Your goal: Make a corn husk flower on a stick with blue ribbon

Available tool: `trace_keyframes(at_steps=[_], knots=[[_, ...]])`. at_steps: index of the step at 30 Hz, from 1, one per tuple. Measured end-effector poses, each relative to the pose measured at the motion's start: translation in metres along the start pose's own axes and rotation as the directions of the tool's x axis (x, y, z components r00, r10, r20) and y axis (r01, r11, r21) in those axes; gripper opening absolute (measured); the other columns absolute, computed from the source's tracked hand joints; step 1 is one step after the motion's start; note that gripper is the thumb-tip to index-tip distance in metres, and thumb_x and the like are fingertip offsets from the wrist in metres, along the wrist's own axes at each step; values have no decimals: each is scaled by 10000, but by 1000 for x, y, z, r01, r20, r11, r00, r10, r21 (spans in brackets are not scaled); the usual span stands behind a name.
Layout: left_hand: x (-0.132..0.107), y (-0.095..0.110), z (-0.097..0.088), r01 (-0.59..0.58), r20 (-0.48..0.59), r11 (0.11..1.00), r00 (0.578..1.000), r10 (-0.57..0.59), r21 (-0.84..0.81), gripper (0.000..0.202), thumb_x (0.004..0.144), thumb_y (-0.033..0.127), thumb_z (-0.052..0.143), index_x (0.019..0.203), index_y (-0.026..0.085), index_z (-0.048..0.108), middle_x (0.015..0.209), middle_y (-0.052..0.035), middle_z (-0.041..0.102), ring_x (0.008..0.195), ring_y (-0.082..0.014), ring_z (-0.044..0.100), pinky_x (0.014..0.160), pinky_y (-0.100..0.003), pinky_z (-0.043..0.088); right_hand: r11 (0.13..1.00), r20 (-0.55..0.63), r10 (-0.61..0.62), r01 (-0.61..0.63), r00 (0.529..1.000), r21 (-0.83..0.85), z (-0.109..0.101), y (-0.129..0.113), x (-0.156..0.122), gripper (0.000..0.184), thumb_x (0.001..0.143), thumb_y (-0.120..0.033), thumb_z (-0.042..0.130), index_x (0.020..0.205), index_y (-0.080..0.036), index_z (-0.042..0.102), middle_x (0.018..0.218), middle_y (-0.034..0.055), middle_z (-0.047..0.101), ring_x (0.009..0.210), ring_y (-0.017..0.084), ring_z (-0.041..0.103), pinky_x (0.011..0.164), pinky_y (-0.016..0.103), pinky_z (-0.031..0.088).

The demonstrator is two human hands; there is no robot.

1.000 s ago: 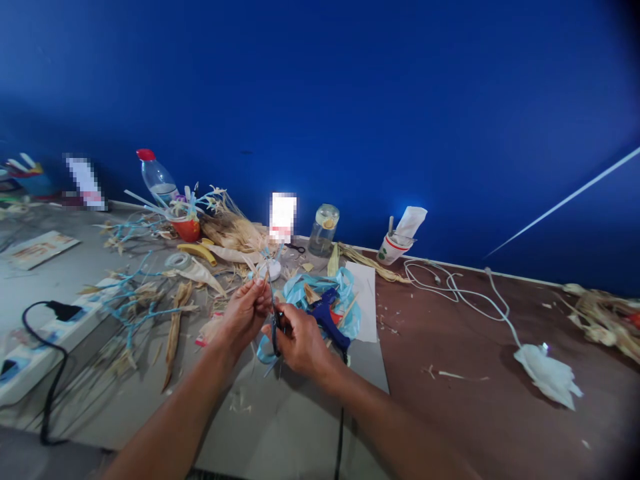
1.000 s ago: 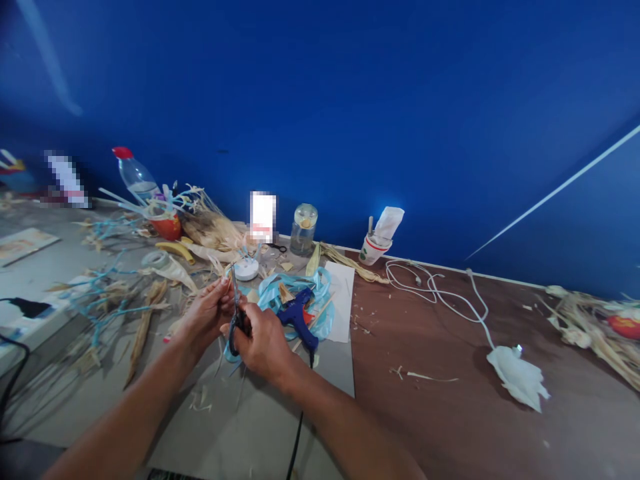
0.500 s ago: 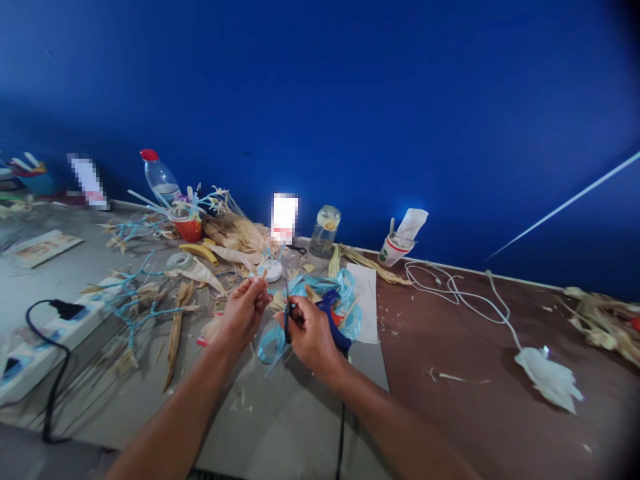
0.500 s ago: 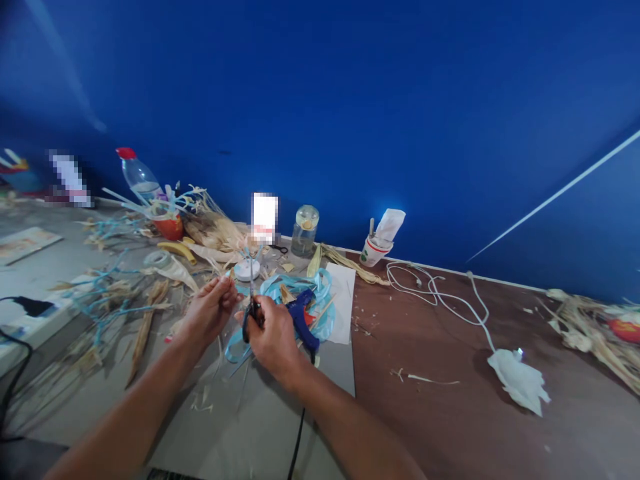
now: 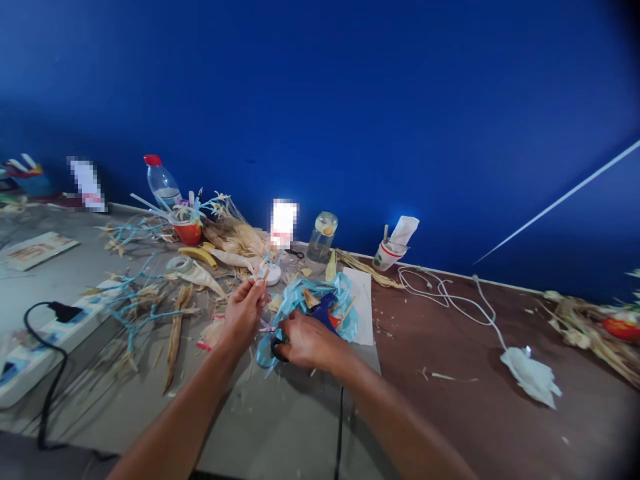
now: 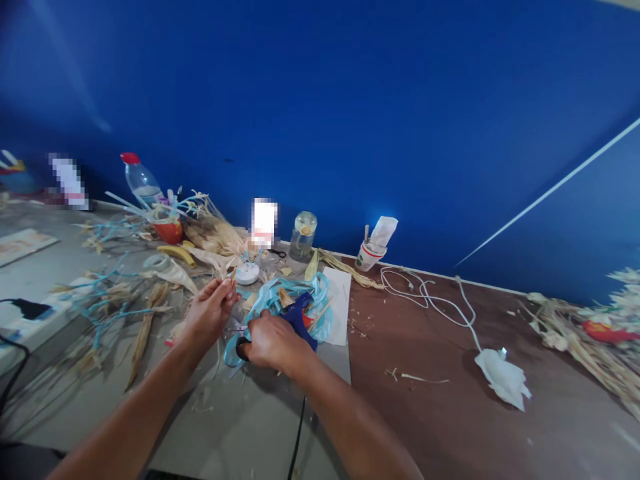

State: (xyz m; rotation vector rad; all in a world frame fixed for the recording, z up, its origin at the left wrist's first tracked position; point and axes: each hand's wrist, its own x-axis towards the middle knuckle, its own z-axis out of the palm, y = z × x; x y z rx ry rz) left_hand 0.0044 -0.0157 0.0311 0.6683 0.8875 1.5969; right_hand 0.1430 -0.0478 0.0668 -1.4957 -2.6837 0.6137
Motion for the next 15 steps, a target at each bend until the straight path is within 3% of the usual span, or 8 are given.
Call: trace_keyframes(at_steps=[4,7,10,13,15], knots=[[-2,2,2,-11,9,1000,1000,11,7,201,641,279,729,635,153,572,525,52,481,468,-50,418,530,-177,393,1000,-23,-14,14,1000,-6,-8,-4,2,190,740,-308,566,820,-190,692,891,106,658,669,185,613,514,249,337],[-3,1,3,-21,30,999,999,21,25,204,655,292,717,633,154,569,534,50,483,475,-50,411,526,-175,380,996,67,-84,82,994,34,-11,-2,4,144,754,-227,546,694,-193,672,707,61,667,621,158,594,490,229,305],[-4,0,2,-36,48,998,998,33,60,206,672,299,702,621,157,563,543,49,481,487,-53,403,533,-178,371,987,110,-143,135,984,83,-12,2,7,171,756,-167,518,655,-184,655,674,53,669,611,145,586,507,223,324],[-4,-2,1,-36,56,992,998,30,122,198,686,313,690,636,155,582,552,44,488,497,-58,408,512,-178,344,969,-157,22,17,987,245,-11,6,15,220,820,-199,464,750,-171,670,749,68,683,703,158,608,597,234,391],[-4,-5,0,-43,68,986,997,32,159,200,681,330,693,656,153,604,555,38,499,500,-63,413,497,-182,325,891,-363,143,40,921,453,-9,8,22,216,834,-253,473,869,-161,666,859,72,683,796,161,609,682,246,427]])
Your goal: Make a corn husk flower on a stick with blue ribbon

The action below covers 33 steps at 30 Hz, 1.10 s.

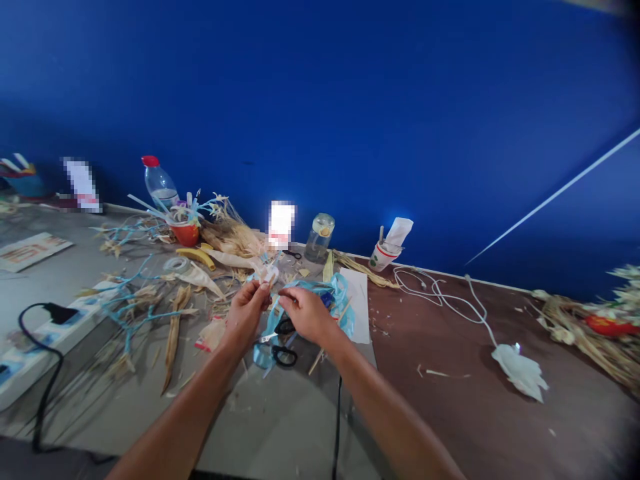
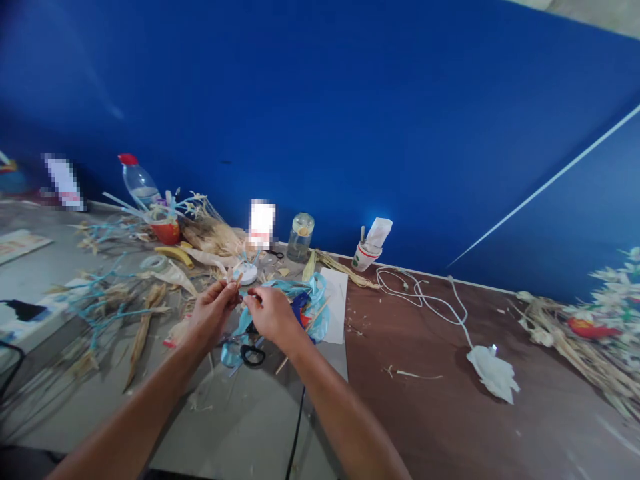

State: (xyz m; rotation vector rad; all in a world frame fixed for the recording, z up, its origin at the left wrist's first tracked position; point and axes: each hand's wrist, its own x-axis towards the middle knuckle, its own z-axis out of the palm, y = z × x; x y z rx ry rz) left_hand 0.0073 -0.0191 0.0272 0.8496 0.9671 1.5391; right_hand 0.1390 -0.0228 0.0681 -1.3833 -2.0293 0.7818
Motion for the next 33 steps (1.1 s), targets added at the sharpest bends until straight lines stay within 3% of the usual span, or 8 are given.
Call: trace_keyframes(at_steps=[2,4,7,14,18,24,33], knots=[[0,-3,0,-9,27,1000,1000,8,25,210,680,345,692,665,149,618,555,32,507,499,-66,408,493,-186,316,979,-141,18,11,990,205,5,3,7,215,791,-294,537,904,-153,655,905,61,667,805,153,599,708,248,445],[-1,-5,0,-10,47,999,999,9,38,212,681,352,689,675,150,627,553,29,509,497,-69,402,488,-189,309,948,-199,50,17,979,319,11,5,12,193,750,-309,570,823,-151,654,832,39,656,737,141,586,676,245,453],[-3,-8,2,7,56,998,998,-10,55,197,667,339,703,687,155,635,553,24,515,507,-80,424,482,-193,310,916,-232,101,1,967,402,15,9,18,148,719,-290,569,707,-159,635,700,8,632,668,133,561,646,244,443],[0,-13,-1,57,44,997,998,-55,-50,287,689,436,668,704,150,655,509,22,478,513,-93,463,507,-203,380,812,-333,264,-22,905,584,11,18,24,181,698,-338,548,693,-163,594,629,-20,573,584,107,492,571,221,405],[-2,-14,-4,143,105,986,985,-134,-84,250,661,390,710,704,155,635,651,-7,589,567,-92,525,609,-227,449,743,-302,304,-27,904,669,7,13,23,150,683,-314,543,655,-167,561,596,-34,530,544,93,454,540,213,381],[-9,-9,0,126,237,981,967,-88,-146,272,694,319,700,924,202,615,649,20,571,598,-92,533,643,-226,452,672,-225,304,-41,926,739,4,4,19,132,672,-297,559,646,-168,566,586,-39,520,535,86,449,537,212,378],[-4,-12,-8,154,271,969,958,-98,-195,253,657,294,738,859,179,637,662,-1,632,627,-121,583,662,-258,435,658,-188,229,-9,955,753,2,0,14,118,653,-283,594,638,-167,581,592,-39,544,558,90,466,570,221,377]])
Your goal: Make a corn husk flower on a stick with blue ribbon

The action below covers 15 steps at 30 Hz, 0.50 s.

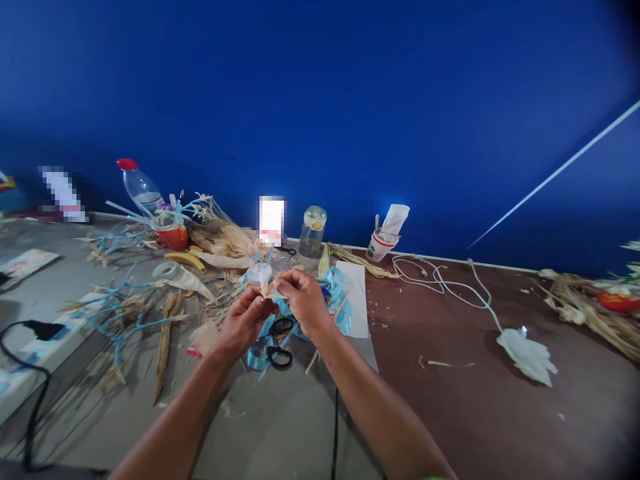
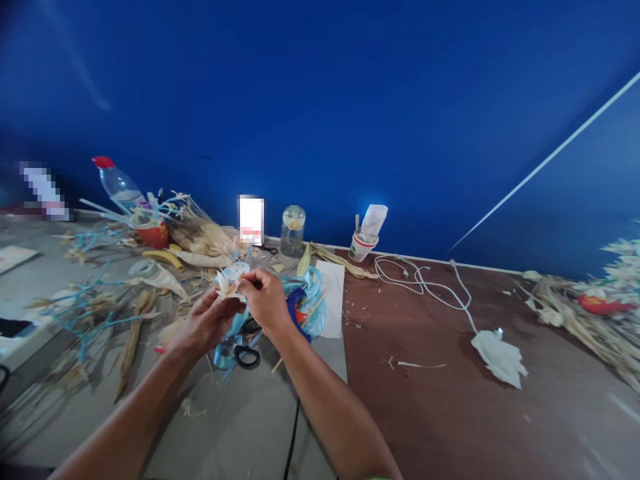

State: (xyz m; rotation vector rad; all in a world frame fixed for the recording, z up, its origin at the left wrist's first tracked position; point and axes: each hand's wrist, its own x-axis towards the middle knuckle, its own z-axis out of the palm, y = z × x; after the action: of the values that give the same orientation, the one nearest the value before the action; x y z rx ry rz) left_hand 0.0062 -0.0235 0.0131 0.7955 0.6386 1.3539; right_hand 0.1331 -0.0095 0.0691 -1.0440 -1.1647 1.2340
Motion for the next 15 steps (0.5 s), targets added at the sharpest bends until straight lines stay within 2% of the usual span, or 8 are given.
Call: trace_keyframes(at_steps=[6,15], knots=[[0,2,0,-4,27,1000,1000,5,-19,223,674,284,729,854,177,651,725,-7,656,654,-120,598,707,-268,435,997,55,48,-52,997,64,1,-10,-6,110,623,-265,614,608,-162,579,540,-51,512,513,77,426,518,212,341],[2,0,-1,-49,21,999,999,49,-18,167,651,247,744,776,178,657,710,-6,663,651,-116,592,656,-241,444,989,82,94,-103,992,110,2,-21,-11,143,624,-271,614,550,-156,571,469,-61,463,470,65,386,479,207,296]])
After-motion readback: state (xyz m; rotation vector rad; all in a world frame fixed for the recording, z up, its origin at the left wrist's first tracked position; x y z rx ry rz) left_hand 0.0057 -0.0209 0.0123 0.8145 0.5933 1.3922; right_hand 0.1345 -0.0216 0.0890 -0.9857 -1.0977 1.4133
